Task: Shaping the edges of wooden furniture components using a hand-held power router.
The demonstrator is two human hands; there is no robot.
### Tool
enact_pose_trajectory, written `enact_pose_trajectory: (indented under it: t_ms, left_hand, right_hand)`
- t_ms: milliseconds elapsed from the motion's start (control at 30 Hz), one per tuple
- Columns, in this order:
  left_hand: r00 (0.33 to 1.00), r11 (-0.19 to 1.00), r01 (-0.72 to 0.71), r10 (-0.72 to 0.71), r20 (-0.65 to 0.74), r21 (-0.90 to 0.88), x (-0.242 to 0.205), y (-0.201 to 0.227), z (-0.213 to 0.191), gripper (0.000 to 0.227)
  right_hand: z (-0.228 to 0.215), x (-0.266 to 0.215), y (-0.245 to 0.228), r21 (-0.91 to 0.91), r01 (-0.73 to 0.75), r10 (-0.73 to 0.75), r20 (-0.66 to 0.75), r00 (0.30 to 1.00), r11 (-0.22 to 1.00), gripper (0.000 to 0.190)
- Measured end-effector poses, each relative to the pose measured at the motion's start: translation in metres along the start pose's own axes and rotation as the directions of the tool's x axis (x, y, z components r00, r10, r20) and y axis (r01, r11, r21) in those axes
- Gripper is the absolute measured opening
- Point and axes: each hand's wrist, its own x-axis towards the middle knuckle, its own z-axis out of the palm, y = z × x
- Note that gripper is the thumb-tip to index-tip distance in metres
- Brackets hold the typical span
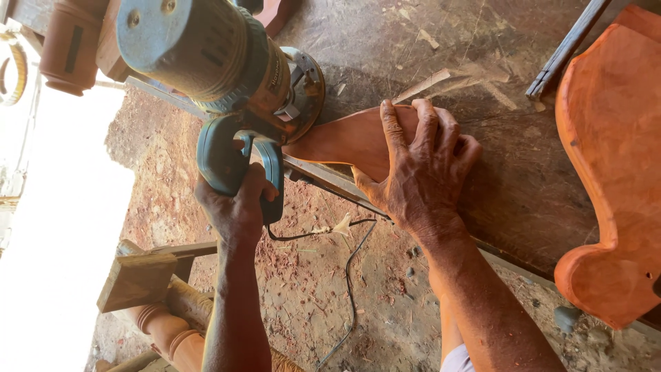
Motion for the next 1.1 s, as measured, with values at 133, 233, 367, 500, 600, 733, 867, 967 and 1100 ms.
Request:
enact_pose_trajectory:
  t_ms: [133, 233, 367, 500, 600, 733, 867, 967, 1100]
  left_hand:
    - [1.000, 1.000, -0.006, 0.005, -0.027, -0.004, 0.001, -0.001, 0.006, 0.031]
    - [0.999, 1.000, 0.003, -0.003, -0.038, -0.021, 0.006, -0.001, 0.009, 0.034]
    - [1.000, 1.000, 0.002, -0.002, -0.005, -0.013, 0.012, -0.006, 0.008, 0.033]
    - [0.998, 0.997, -0.022, 0.027, 0.060, -0.078, 0.019, -0.007, 0.012, 0.037]
    - [0.995, 0.996, -0.034, 0.042, 0.089, -0.083, 0.019, 0.000, 0.015, 0.037]
    - [0.993, 0.993, -0.055, 0.065, 0.095, -0.103, 0.023, 0.001, 0.018, 0.036]
    - [0.998, 0.998, -0.016, 0.021, 0.062, -0.067, 0.025, -0.006, 0.014, 0.036]
    - [0.997, 0.997, 0.000, 0.006, 0.072, -0.079, 0.026, -0.005, 0.013, 0.036]
    - [0.995, 0.995, -0.045, 0.052, 0.086, -0.086, 0.026, -0.009, 0.007, 0.033]
  right_hand:
    - [-0.002, -0.001, -0.002, -0.006, -0.014, 0.014, 0.017, 1.000, 1.000, 0.105]
    - [-0.004, -0.001, -0.003, -0.012, -0.031, 0.031, 0.001, 1.000, 0.999, 0.104]
    - [-0.002, -0.006, -0.007, -0.038, -0.060, 0.059, -0.020, 0.998, 0.997, 0.103]
    - [-0.002, -0.013, -0.010, -0.049, -0.092, 0.090, -0.046, 0.995, 0.995, 0.099]
    - [0.002, -0.016, -0.010, -0.050, -0.075, 0.071, -0.078, 0.994, 0.996, 0.099]
    - [-0.002, -0.011, -0.012, -0.078, -0.095, 0.092, -0.042, 0.995, 0.992, 0.099]
    - [-0.015, 0.011, -0.016, -0.106, -0.128, 0.141, 0.120, 0.983, 0.986, 0.103]
    - [-0.017, 0.027, -0.012, -0.097, -0.117, 0.138, 0.251, 0.958, 0.988, 0.102]
    - [-0.003, 0.028, 0.002, -0.061, 0.022, -0.011, 0.175, 0.985, 0.998, 0.110]
